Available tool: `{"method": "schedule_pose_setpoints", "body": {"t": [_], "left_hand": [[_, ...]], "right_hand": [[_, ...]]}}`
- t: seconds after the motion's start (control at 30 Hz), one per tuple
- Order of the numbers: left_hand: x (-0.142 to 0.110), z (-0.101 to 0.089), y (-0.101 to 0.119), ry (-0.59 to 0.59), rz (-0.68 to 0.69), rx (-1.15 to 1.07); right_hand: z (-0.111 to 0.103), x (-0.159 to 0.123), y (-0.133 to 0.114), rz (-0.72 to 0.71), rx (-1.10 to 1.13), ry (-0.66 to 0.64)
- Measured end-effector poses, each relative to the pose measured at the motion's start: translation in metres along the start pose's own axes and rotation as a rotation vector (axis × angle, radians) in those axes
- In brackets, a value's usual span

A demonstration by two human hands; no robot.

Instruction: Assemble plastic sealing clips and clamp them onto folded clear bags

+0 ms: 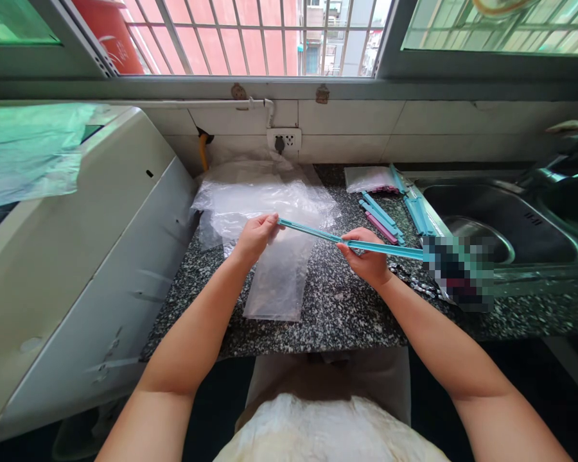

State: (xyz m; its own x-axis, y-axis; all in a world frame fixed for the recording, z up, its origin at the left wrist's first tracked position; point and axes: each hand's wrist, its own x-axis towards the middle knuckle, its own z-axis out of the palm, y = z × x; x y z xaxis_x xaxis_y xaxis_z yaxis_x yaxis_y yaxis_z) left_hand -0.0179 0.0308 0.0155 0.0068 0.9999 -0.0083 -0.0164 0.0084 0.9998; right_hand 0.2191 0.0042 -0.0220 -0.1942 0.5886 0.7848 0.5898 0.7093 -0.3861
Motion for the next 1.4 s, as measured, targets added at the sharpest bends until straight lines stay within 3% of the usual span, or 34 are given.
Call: {"method": "schedule_pose_setpoints", "body": {"t": [0.53, 0.83, 1.03, 1.27, 1.4], "left_hand": [[0.000, -0.005, -0.001, -0.069, 0.017, -0.022], [-0.002, -0.010, -0.001, -0.181, 0.053, 0.077], [-0.006, -0.001, -0.007, -0.218, 0.028, 0.121], [-0.015, 0.015, -0.016, -0.245, 0.014, 0.101], [-0.018, 0.016, -0.016, -0.332, -0.023, -0.002]], "right_hand": [[0.000, 0.000, 0.001, -0.068, -0.041, 0.027], [-0.003, 0.000, 0.000, 0.031, 0.020, 0.082], [-0.003, 0.001, -0.006, 0.117, 0.107, 0.181], [0.007, -0.003, -0.018, 0.174, 0.144, 0.139], [0.010, -0.004, -0.016, 0.150, 0.139, 0.142]]}}
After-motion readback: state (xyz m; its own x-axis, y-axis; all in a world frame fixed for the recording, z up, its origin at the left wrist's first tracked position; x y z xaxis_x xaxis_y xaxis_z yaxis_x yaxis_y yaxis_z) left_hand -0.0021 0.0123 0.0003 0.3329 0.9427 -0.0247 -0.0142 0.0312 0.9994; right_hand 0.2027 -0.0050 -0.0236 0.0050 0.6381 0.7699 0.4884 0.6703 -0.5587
